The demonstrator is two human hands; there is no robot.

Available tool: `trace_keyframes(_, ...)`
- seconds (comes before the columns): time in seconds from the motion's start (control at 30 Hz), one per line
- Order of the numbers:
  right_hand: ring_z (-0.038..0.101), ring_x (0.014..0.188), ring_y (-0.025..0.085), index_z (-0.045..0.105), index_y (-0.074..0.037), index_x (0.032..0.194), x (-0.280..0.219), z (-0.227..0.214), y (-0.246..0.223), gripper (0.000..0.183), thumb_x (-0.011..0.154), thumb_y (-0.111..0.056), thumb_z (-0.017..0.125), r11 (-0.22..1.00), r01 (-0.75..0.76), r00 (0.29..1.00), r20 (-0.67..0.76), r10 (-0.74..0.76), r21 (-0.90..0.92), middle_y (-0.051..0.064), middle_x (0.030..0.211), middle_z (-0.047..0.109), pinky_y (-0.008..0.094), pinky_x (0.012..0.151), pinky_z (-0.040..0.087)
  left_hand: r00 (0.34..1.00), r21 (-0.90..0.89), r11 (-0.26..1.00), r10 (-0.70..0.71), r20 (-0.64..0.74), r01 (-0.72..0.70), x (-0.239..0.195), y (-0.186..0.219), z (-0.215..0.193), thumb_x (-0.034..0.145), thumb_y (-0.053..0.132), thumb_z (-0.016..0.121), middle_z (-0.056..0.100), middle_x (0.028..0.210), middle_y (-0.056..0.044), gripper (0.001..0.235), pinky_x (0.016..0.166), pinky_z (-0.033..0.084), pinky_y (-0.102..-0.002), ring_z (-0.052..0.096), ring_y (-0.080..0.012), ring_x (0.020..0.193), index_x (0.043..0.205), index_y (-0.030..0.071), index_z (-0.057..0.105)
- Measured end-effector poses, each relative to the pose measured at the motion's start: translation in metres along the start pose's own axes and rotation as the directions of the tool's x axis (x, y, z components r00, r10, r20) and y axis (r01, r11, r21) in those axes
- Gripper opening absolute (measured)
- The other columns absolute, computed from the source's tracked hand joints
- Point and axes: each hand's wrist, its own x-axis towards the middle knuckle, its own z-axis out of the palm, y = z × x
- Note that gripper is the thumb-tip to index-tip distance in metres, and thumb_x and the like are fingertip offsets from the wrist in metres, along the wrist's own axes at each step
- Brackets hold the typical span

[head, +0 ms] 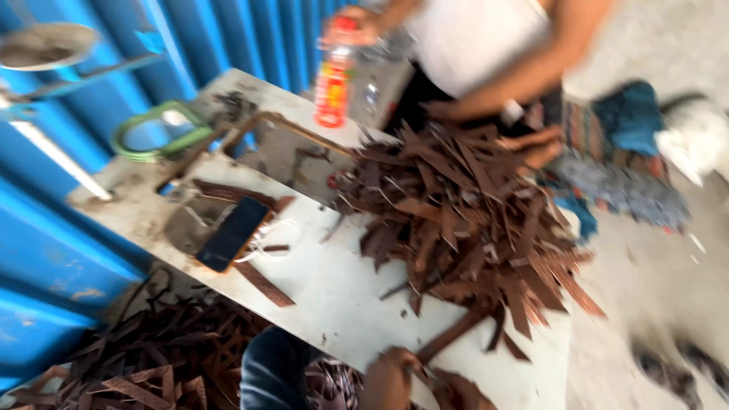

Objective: The person sorts, inspects, and trims embossed leather straps on a workbench.

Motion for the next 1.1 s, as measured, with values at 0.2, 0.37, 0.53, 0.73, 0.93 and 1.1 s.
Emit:
trace_keyframes(0.2,0.076,0.059,0.02,0.082,-0.023,0.104,0.023,-0.077,-0.199,0.029,0.076,-0.022,0.083,0.98,-0.085,0.994,0.056,0.096,-0.178,0.006,0.075,0.078,0.033,0.057,0.059,0.996,-0.149,0.989,0.003,-0.085,-0.016,-0.003,0.055,-0.062,0.09,0.008,0.069,0.075,0.088,-0.01,0.002,0.071,0.058,-0.045,0.074,-0.034,0.079,0.09,0.008,0.071)
trace_keyframes(0.37,0.076,0.062,0.023,0.079,-0.019,0.104,0.036,-0.093,-0.232,0.025,0.079,-0.018,0.077,0.957,0.107,0.988,0.138,-0.071,-0.271,0.004,0.079,0.078,0.036,0.055,0.059,0.996,-0.098,0.992,-0.083,-0.032,0.08,-0.005,0.067,-0.068,0.09,0.012,0.071,0.071,0.088,-0.012,0.007,0.066,0.054,-0.047,0.071,-0.0361,0.077,0.09,0.006,0.068)
trace_keyframes(0.53,0.075,0.059,0.025,0.079,-0.02,0.109,0.043,-0.096,-0.246,0.025,0.084,-0.023,0.077,0.921,0.134,0.974,0.22,-0.055,-0.365,0.006,0.078,0.075,0.038,0.054,0.058,0.996,-0.054,0.998,-0.023,-0.083,0.018,-0.007,0.062,-0.06,0.091,0.014,0.072,0.071,0.087,-0.012,0.009,0.065,0.054,-0.049,0.07,-0.0381,0.078,0.091,0.007,0.067)
trace_keyframes(0.73,0.076,0.058,0.024,0.078,-0.018,0.107,0.041,-0.09,-0.241,0.026,0.082,-0.023,0.076,0.898,0.191,0.972,0.205,-0.116,-0.397,0.004,0.079,0.078,0.036,0.053,0.06,0.992,-0.047,0.998,0.04,-0.121,-0.046,-0.01,0.058,-0.055,0.088,0.012,0.072,0.071,0.09,-0.014,0.01,0.066,0.056,-0.048,0.07,-0.0392,0.078,0.094,0.005,0.067)
trace_keyframes(0.93,0.076,0.058,0.023,0.079,-0.02,0.105,0.045,-0.091,-0.246,0.023,0.083,-0.028,0.078,0.888,0.125,0.979,0.199,-0.039,-0.444,0.004,0.077,0.077,0.036,0.051,0.059,0.996,-0.072,0.995,-0.07,-0.054,0.066,-0.008,0.061,-0.059,0.091,0.016,0.072,0.071,0.091,-0.012,0.011,0.066,0.056,-0.047,0.071,-0.0375,0.077,0.093,0.006,0.067)
trace_keyframes(1.1,0.073,0.055,0.023,0.077,-0.021,0.105,0.052,-0.094,-0.247,0.02,0.088,-0.029,0.072,0.888,0.154,0.95,0.312,-0.013,-0.434,0.003,0.077,0.075,0.039,0.048,0.056,0.999,-0.02,1.0,-0.001,-0.034,0.001,-0.011,0.058,-0.056,0.093,0.014,0.07,0.07,0.09,-0.013,0.011,0.063,0.057,-0.045,0.072,-0.0355,0.074,0.094,0.005,0.065)
